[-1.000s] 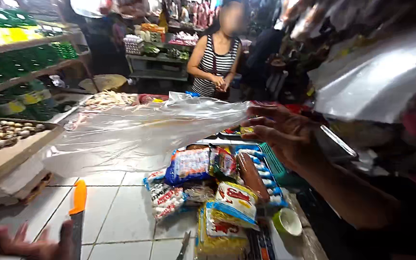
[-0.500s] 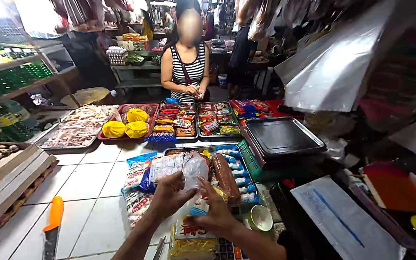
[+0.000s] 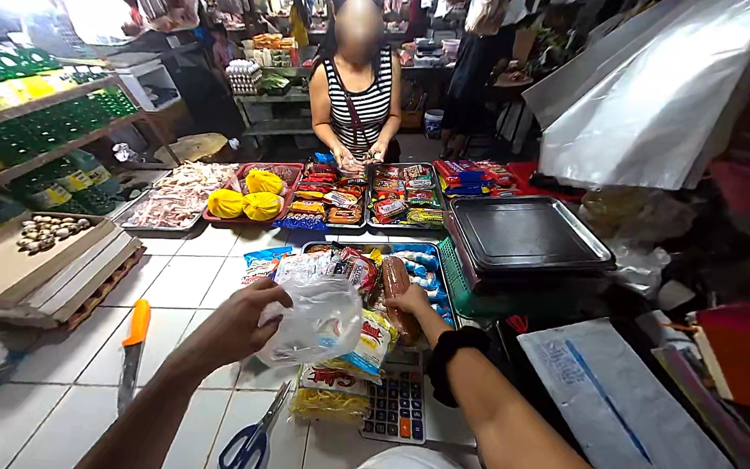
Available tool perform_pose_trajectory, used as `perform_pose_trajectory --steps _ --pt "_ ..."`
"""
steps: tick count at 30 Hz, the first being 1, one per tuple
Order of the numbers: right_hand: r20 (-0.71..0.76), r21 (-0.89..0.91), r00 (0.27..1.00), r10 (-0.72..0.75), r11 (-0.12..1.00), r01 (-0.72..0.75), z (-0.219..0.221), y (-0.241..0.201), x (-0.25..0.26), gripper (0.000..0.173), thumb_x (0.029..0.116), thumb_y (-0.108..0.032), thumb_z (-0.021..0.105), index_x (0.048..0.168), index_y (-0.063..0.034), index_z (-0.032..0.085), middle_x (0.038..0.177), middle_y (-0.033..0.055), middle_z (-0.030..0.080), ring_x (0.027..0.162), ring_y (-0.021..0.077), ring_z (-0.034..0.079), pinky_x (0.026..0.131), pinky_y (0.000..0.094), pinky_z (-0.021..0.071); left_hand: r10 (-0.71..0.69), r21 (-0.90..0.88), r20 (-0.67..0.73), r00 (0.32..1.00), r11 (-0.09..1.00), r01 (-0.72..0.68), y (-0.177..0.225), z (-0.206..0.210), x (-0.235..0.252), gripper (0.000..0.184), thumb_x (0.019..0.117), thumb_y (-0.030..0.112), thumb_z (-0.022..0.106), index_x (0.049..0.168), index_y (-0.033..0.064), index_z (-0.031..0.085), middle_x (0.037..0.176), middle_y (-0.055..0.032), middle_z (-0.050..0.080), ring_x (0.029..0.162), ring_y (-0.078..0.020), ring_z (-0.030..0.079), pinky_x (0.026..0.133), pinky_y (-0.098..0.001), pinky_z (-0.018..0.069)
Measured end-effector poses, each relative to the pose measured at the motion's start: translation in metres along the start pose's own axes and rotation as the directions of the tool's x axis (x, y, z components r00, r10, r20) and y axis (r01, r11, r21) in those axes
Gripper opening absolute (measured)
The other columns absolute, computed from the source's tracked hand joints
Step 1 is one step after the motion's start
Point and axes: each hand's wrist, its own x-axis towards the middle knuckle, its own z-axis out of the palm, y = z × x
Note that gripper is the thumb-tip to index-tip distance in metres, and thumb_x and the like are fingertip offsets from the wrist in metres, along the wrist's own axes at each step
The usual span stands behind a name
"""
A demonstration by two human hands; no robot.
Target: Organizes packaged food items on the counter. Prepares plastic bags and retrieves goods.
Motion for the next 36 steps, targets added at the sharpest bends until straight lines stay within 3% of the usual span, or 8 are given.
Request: perform_pose_trajectory --steps 5,10,14,19,24,28,32,36 --pt "0.002 -0.327 0.979 -0.206 0.925 0.195 -0.028 -0.037 -0.013 0.095 0.0737 -0.042 0.090 0.144 0.0073 0.048 0.147 0.0323 0.047 0.137 0.0466 0.047 0.109 0.0636 0.0404 -0.282 0.005 0.081 0.956 0.959 0.282 0.026 -0.049 -0.018 0.066 0.0841 0.018 0.079 0.144 0.0032 0.054 0.139 -0.0198 0.054 0.099 -0.0275 0.067 0.078 -0.0456 0.0584" --pt "0.121 -0.161 0.734 -0.668 0.716 0.679 -0.006 -0.099 0.026 0.084 0.0814 -0.014 0.083 0.154 -0.0053 0.043 0.154 0.0272 0.042 0.142 0.0409 0.043 0.118 0.0520 0.0369 -0.376 0.010 -0.134 0.917 0.925 0.381 0.050 -0.060 -0.014 0.069 0.0840 -0.004 0.074 0.148 0.0056 0.049 0.146 -0.0206 0.048 0.095 -0.0264 0.067 0.074 -0.0437 0.0579" --pt "0.284 -0.136 0.823 -0.492 0.829 0.543 -0.005 -0.115 0.076 0.118 0.0742 -0.019 0.091 0.162 0.0002 0.015 0.157 0.0318 0.037 0.145 0.0445 0.039 0.118 0.0585 0.0338 -0.399 0.125 -0.165 0.902 0.899 0.420 0.072 -0.058 -0.025 0.044 0.0874 -0.001 0.070 0.130 0.0090 0.066 0.146 -0.0257 0.050 0.110 -0.0372 0.064 0.089 -0.0519 0.0548" --pt "0.404 -0.180 0.812 -0.421 0.834 0.521 -0.006 -0.123 0.109 0.101 0.0706 -0.028 0.093 0.152 -0.0004 0.040 0.142 0.0262 0.055 0.133 0.0380 0.054 0.111 0.0565 0.0422 -0.367 0.207 -0.242 0.898 0.885 0.417 0.062 -0.033 -0.048 0.051 0.0819 -0.004 0.072 0.132 -0.0006 0.065 0.138 -0.0255 0.057 0.105 -0.0391 0.068 0.086 -0.0527 0.0580" --pt "0.553 -0.234 0.684 -0.476 0.699 0.675 -0.015 -0.136 0.111 0.074 0.0744 -0.033 0.091 0.134 -0.0011 0.060 0.124 0.0219 0.067 0.116 0.0342 0.064 0.102 0.0568 0.0484 -0.522 0.201 -0.235 0.820 0.800 0.566 0.046 -0.028 -0.061 0.080 0.0723 0.002 0.083 0.145 -0.0017 0.052 0.147 -0.0273 0.049 0.117 -0.0418 0.064 0.089 -0.0549 0.0562" --pt "0.677 -0.021 0.441 -0.589 0.583 0.812 -0.030 -0.125 0.110 0.111 0.0679 -0.020 0.095 0.158 -0.0063 0.032 0.148 0.0227 0.051 0.134 0.0324 0.053 0.113 0.0537 0.0410 -0.676 0.178 -0.075 0.733 0.714 0.677 0.046 -0.041 -0.037 0.086 0.0760 -0.002 0.083 0.152 0.0013 0.043 0.155 -0.0256 0.039 0.121 -0.0399 0.061 0.090 -0.0507 0.0565" --pt "0.653 -0.127 0.521 -0.550 0.599 0.791 -0.028 -0.122 0.088 0.109 0.0680 -0.019 0.093 0.159 -0.0083 0.034 0.150 0.0228 0.050 0.137 0.0357 0.050 0.113 0.0590 0.0388 -0.667 0.165 0.038 0.744 0.739 0.653 0.041 -0.044 -0.004 0.083 0.0739 -0.005 0.083 0.148 0.0023 0.048 0.156 -0.0253 0.038 0.136 -0.0423 0.048 0.103 -0.0550 0.0484" --pt "0.640 -0.058 0.451 -0.622 0.547 0.835 -0.018 -0.115 0.069 0.089 0.0726 -0.003 0.085 0.152 -0.0018 0.044 0.148 0.0260 0.051 0.136 0.0386 0.051 0.113 0.0586 0.0384 -0.636 0.172 0.119 0.763 0.770 0.615 0.038 -0.047 0.031 0.082 0.0728 -0.006 0.084 0.147 0.0036 0.050 0.154 -0.0244 0.039 0.134 -0.0426 0.050 0.095 -0.0549 0.0544"
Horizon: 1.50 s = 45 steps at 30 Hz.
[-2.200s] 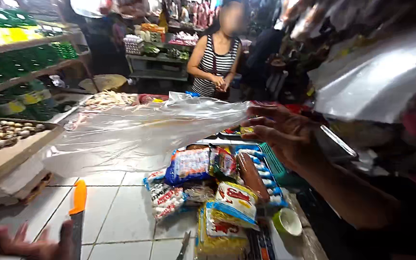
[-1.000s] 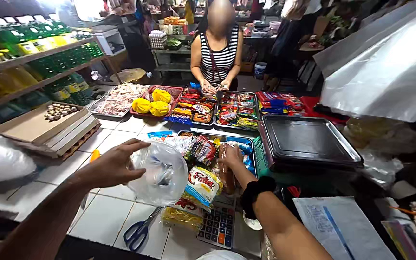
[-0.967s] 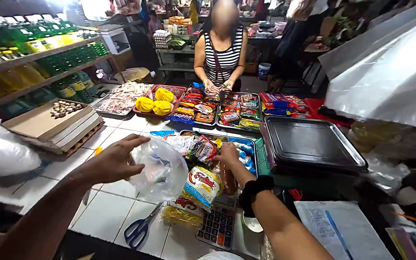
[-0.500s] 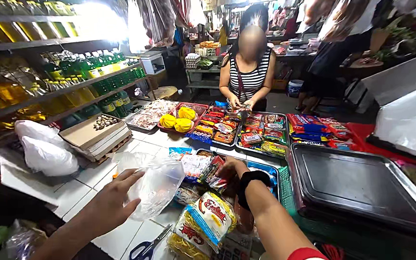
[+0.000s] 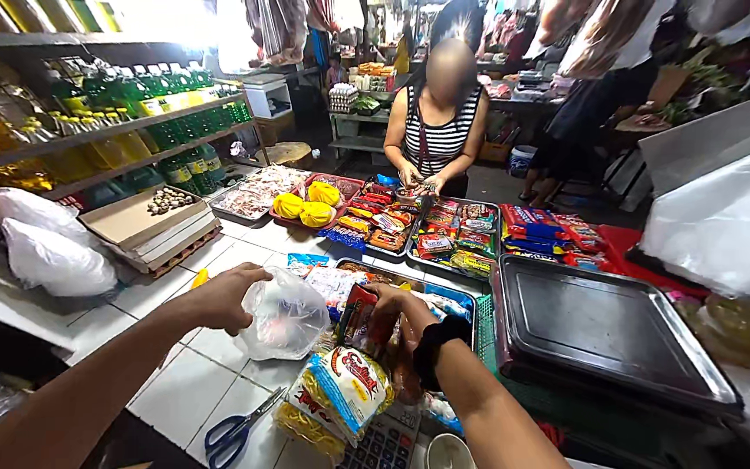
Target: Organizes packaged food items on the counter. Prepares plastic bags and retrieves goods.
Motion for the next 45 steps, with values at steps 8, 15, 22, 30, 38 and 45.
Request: perform_pose_trajectory --steps 8,15,22,30,38,45 --pt "-0.718 0.247 0.689 -0.097 0.890 0.383 -0.007 -0.023 -0.095 0.066 0.0717 -0.009 0.085 0.131 0.0052 0.059 0.115 0.0115 0.072 0.105 0.0126 0.070 0.096 0.0334 0.0579 -0.038 -0.099 0.045 0.998 0.994 0.042 0.023 -0.016 0.021 0.077 0.0766 -0.010 0.081 0.146 0.0021 0.049 0.138 -0.0266 0.055 0.099 -0.0416 0.068 0.076 -0.0539 0.0603" --pt "-0.982 0.186 0.171 0.083 0.619 0.763 0.069 -0.113 -0.111 0.046 0.0775 -0.001 0.082 0.118 0.0063 0.062 0.104 0.0037 0.074 0.098 0.0080 0.071 0.089 0.0293 0.0613 0.126 -0.295 0.151 0.980 0.952 -0.077 0.063 -0.024 0.042 0.081 0.0742 -0.018 0.077 0.146 0.0022 0.047 0.112 -0.0283 0.066 0.071 -0.0337 0.070 0.064 -0.0446 0.0613" --pt "-0.936 -0.210 0.084 -0.342 0.733 0.647 0.092 -0.115 -0.080 0.045 0.0744 -0.004 0.078 0.114 0.0126 0.065 0.106 0.0175 0.074 0.099 0.0166 0.073 0.092 0.0323 0.0603 0.280 0.158 0.018 0.960 0.947 -0.279 0.073 -0.059 0.047 0.069 0.0694 -0.005 0.087 0.134 0.0041 0.063 0.122 -0.0185 0.067 0.105 -0.0349 0.068 0.085 -0.0550 0.0574" --pt "-0.914 0.278 0.401 0.068 0.824 0.494 0.062 -0.105 -0.086 0.060 0.0774 -0.006 0.080 0.130 0.0125 0.056 0.107 0.0164 0.073 0.098 0.0152 0.073 0.092 0.0352 0.0592 0.140 0.468 0.289 0.947 0.842 -0.267 0.105 -0.019 0.040 0.093 0.0711 -0.014 0.079 0.153 -0.0011 0.037 0.148 -0.0229 0.044 0.123 -0.0407 0.058 0.088 -0.0503 0.0561" --pt "-0.872 -0.188 0.409 -0.270 0.955 0.229 0.050 -0.103 -0.079 0.031 0.0793 -0.004 0.069 0.110 0.0025 0.070 0.090 0.0177 0.072 0.079 0.0340 0.072 0.067 0.0538 0.0583 0.514 -0.380 0.102 0.852 0.812 -0.444 0.133 -0.021 0.071 0.096 0.0720 -0.012 0.081 0.154 0.0142 0.040 0.130 -0.0149 0.063 0.075 -0.0197 0.071 0.065 -0.0348 0.0625" --pt "-0.409 -0.177 0.912 0.014 0.980 -0.094 -0.015 -0.108 -0.099 0.040 0.1036 -0.023 0.056 0.140 -0.0061 0.054 0.121 0.0242 0.066 0.113 0.0412 0.065 0.096 0.0597 0.0511 0.404 -0.642 -0.009 0.915 0.699 -0.314 0.081 -0.032 0.121 0.029 0.0869 -0.009 0.068 0.115 -0.0034 0.066 0.103 -0.0115 0.073 0.082 -0.0176 0.072 0.076 -0.0321 0.0625"
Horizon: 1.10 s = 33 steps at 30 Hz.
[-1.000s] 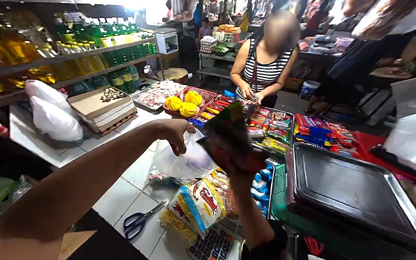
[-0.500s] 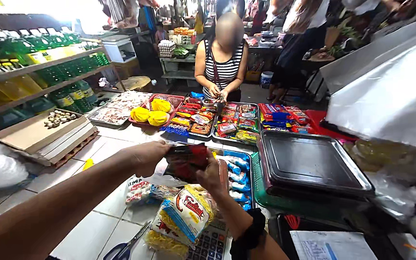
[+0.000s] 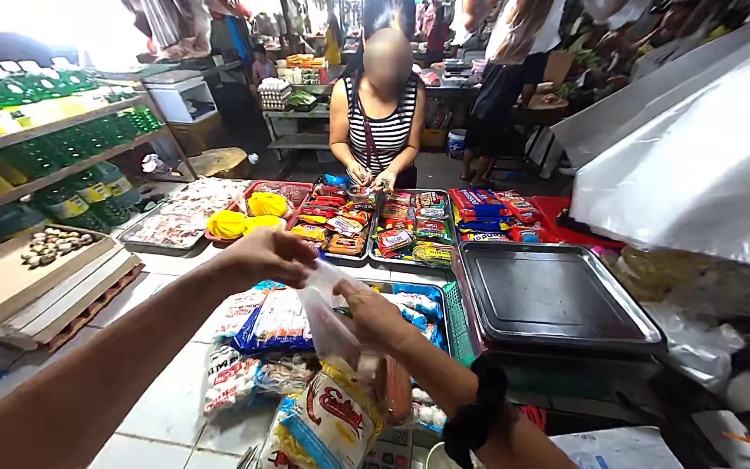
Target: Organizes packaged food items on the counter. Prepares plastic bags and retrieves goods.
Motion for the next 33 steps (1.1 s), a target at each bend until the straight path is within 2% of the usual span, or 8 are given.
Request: perform_pose_trajectory --steps 5,7,11,16,23,28,31,33 --pt "-0.190 -0.210 0.949 -0.253 0.954 0.213 -0.024 0.014 -0.026 0.075 0.1014 -0.054 0.054 0.155 -0.0033 0.039 0.084 0.0143 0.070 0.071 0.0344 0.070 0.065 0.0528 0.0561 -0.061 -0.071 -0.041 0.997 0.996 0.058 -0.048 -0.021 -0.004 0.013 0.0871 -0.011 0.065 0.095 -0.0019 0.070 0.084 -0.0048 0.076 0.074 -0.0139 0.075 0.074 -0.0300 0.0644" --pt "-0.114 -0.322 0.987 -0.115 0.944 0.073 -0.021 0.014 -0.021 0.069 0.1025 -0.035 0.057 0.155 0.0034 0.034 0.076 0.0156 0.068 0.071 0.0381 0.070 0.066 0.0541 0.0550 0.159 0.050 0.008 0.987 0.986 -0.160 -0.050 -0.020 -0.004 0.028 0.0830 0.002 0.076 0.110 0.0051 0.070 0.094 -0.0006 0.075 0.082 -0.0098 0.073 0.076 -0.0278 0.0633" --pt "-0.287 -0.263 0.902 -0.321 0.932 0.248 -0.003 0.014 0.005 0.010 0.0881 -0.003 0.063 0.081 0.0029 0.068 0.067 0.0171 0.065 0.065 0.0343 0.070 0.060 0.0498 0.0557 0.201 0.453 0.199 0.959 0.849 -0.272 -0.073 0.027 0.028 0.122 0.0552 0.046 0.097 0.159 0.0209 0.038 0.132 -0.0251 0.052 0.119 -0.0407 0.053 0.096 -0.0593 0.0477" --pt "-0.555 -0.154 0.752 -0.356 0.932 0.328 -0.034 0.021 0.037 0.010 0.0860 -0.003 0.072 0.093 0.0028 0.076 0.083 0.0150 0.074 0.077 0.0262 0.074 0.074 0.0424 0.0609 0.145 0.300 0.107 0.984 0.938 -0.171 -0.072 0.048 0.102 0.023 0.0867 0.015 0.076 0.093 -0.0063 0.070 0.084 -0.0141 0.069 0.079 -0.0220 0.066 0.078 -0.0463 0.0544" --pt "-0.718 -0.313 0.616 -0.324 0.941 0.131 -0.119 0.070 -0.041 0.017 0.0957 -0.016 0.063 0.100 -0.0047 0.076 0.088 0.0015 0.075 0.076 0.0028 0.070 0.071 0.0214 0.0613 0.005 -0.063 -0.250 0.968 0.998 -0.021 -0.052 -0.018 0.214 0.029 0.0857 0.009 0.080 0.107 -0.0077 0.069 0.095 -0.0174 0.073 0.084 -0.0238 0.072 0.083 -0.0467 0.0596" --pt "-0.620 -0.477 0.718 -0.315 0.878 -0.027 -0.094 0.107 -0.141 0.023 0.1020 -0.019 0.057 0.097 -0.0051 0.075 0.082 0.0086 0.074 0.075 0.0130 0.071 0.070 0.0231 0.0566 0.120 0.409 -0.184 0.976 0.912 -0.035 -0.053 -0.036 0.264 0.030 0.0863 0.000 0.075 0.113 -0.0108 0.067 0.112 -0.0290 0.069 0.110 -0.0429 0.065 0.101 -0.0624 0.0457" --pt "-0.660 -0.453 0.719 -0.218 0.879 -0.150 -0.056 0.118 -0.208 0.024 0.1023 -0.021 0.057 0.097 -0.0066 0.075 0.080 0.0078 0.073 0.075 0.0144 0.070 0.071 0.0240 0.0567 0.342 0.687 -0.036 0.939 0.691 -0.225 -0.138 -0.018 0.301 0.036 0.0811 -0.009 0.072 0.117 -0.0052 0.068 0.114 -0.0300 0.068 0.110 -0.0510 0.064 0.097 -0.0715 0.0451" --pt "-0.712 -0.379 0.694 -0.110 0.892 -0.247 -0.028 0.120 -0.251 0.023 0.1007 -0.021 0.058 0.095 -0.0065 0.076 0.080 0.0076 0.074 0.075 0.0138 0.071 0.072 0.0234 0.0574 0.138 0.789 0.064 0.988 0.599 -0.135 -0.188 0.000 0.303 0.042 0.0884 -0.007 0.065 0.130 -0.0034 0.063 0.130 -0.0335 0.061 0.124 -0.0545 0.056 0.105 -0.0710 0.0404"
